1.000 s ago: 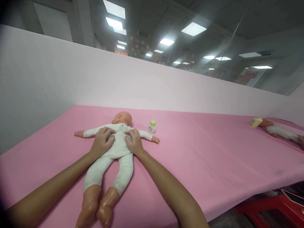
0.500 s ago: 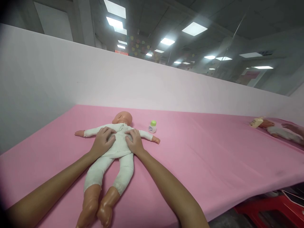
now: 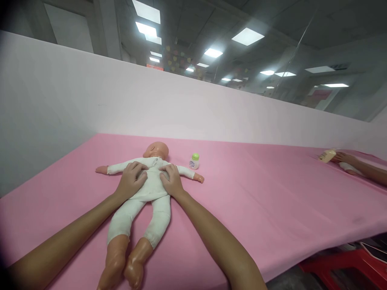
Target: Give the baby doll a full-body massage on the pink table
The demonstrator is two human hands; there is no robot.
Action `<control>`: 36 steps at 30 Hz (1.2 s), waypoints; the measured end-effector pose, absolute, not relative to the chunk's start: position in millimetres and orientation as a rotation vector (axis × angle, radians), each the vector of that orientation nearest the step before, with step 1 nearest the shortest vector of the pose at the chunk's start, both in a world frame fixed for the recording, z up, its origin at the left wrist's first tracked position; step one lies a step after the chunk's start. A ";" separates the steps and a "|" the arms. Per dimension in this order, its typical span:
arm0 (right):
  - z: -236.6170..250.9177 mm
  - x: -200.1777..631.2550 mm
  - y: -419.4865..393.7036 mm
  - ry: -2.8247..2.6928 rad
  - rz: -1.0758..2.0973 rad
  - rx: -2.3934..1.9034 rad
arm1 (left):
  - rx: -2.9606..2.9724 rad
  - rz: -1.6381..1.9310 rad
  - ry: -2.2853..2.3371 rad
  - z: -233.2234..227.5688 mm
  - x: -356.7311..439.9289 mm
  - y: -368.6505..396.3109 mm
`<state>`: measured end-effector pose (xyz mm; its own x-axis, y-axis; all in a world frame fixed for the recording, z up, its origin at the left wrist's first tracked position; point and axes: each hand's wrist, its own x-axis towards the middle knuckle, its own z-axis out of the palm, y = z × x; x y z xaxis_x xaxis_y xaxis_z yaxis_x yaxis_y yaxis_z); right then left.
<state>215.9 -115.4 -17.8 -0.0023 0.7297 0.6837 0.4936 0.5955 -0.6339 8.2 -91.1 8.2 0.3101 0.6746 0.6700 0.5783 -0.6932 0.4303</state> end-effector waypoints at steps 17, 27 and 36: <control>-18.3 215.9 -115.0 -1.645 0.260 -1.030 | 2.447 1.337 1.174 8.0 8.3 -90.2; -18.3 215.9 -115.5 -1.639 0.273 -1.030 | 2.455 1.345 1.177 6.8 7.8 -89.8; -18.2 215.8 -115.8 -1.641 0.277 -1.035 | 2.446 1.325 1.192 9.1 8.6 -90.8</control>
<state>215.8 -115.8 -18.2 0.0054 0.7409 0.6715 0.4793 0.5875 -0.6520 8.6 -90.8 9.1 0.3088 0.6849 0.6600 0.5839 -0.6843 0.4368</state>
